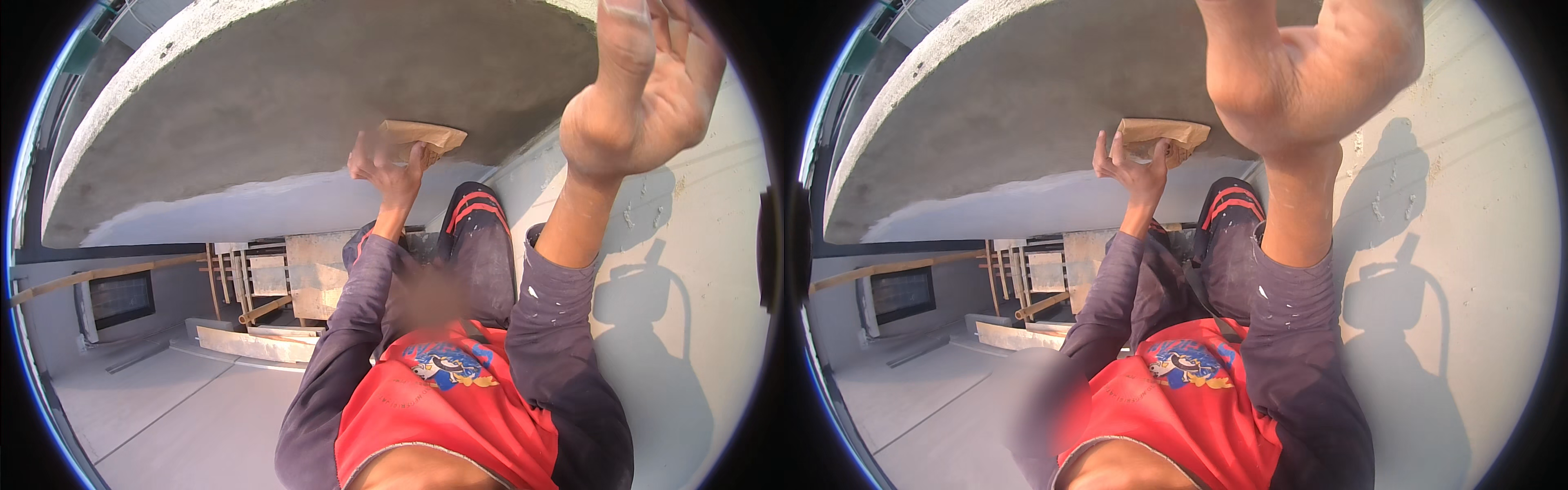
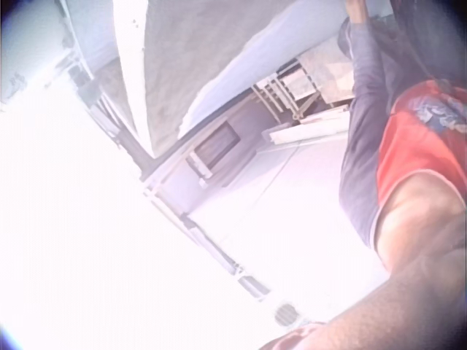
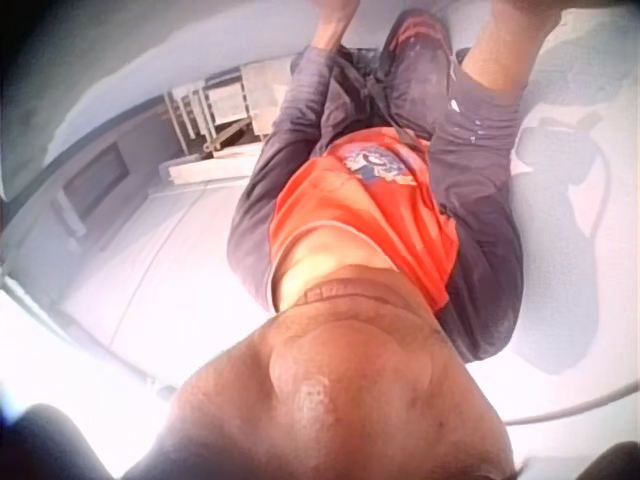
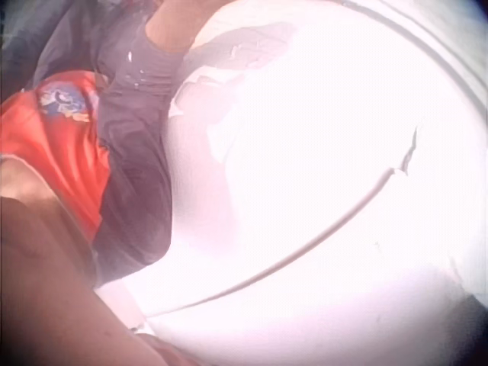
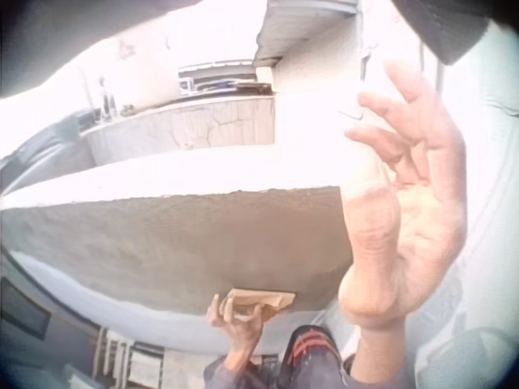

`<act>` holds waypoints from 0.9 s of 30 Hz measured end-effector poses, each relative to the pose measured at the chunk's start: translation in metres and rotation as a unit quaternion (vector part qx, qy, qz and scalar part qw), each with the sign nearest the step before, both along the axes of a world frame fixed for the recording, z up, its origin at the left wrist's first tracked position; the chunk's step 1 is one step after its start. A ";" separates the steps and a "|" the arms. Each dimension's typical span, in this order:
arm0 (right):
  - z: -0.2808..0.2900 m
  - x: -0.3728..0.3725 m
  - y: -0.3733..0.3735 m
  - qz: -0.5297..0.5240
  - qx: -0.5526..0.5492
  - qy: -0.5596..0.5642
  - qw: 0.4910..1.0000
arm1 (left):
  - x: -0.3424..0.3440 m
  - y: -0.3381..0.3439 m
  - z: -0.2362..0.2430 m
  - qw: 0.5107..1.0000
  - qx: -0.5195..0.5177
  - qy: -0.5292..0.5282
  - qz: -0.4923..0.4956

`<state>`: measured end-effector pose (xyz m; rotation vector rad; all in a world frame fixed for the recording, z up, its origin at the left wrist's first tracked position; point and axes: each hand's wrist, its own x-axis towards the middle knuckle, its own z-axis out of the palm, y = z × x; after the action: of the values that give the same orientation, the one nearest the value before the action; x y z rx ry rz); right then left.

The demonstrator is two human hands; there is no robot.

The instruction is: The person smooths a curved concrete wall using a folded paper pad, rubbing the surface in circular and linear motions. They pause to fold the pad and then resume smoothing the wall.

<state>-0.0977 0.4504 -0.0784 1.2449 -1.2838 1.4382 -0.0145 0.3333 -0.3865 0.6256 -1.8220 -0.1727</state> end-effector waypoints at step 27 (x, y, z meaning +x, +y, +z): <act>-0.312 0.115 0.019 0.419 -0.016 -0.811 0.408 | 0.109 0.065 -0.032 0.983 0.082 -0.054 -0.152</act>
<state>0.0169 0.4698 -0.3900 -0.2556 -1.5304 3.8346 0.0948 0.3985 -0.4181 0.4727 -2.0167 -0.5058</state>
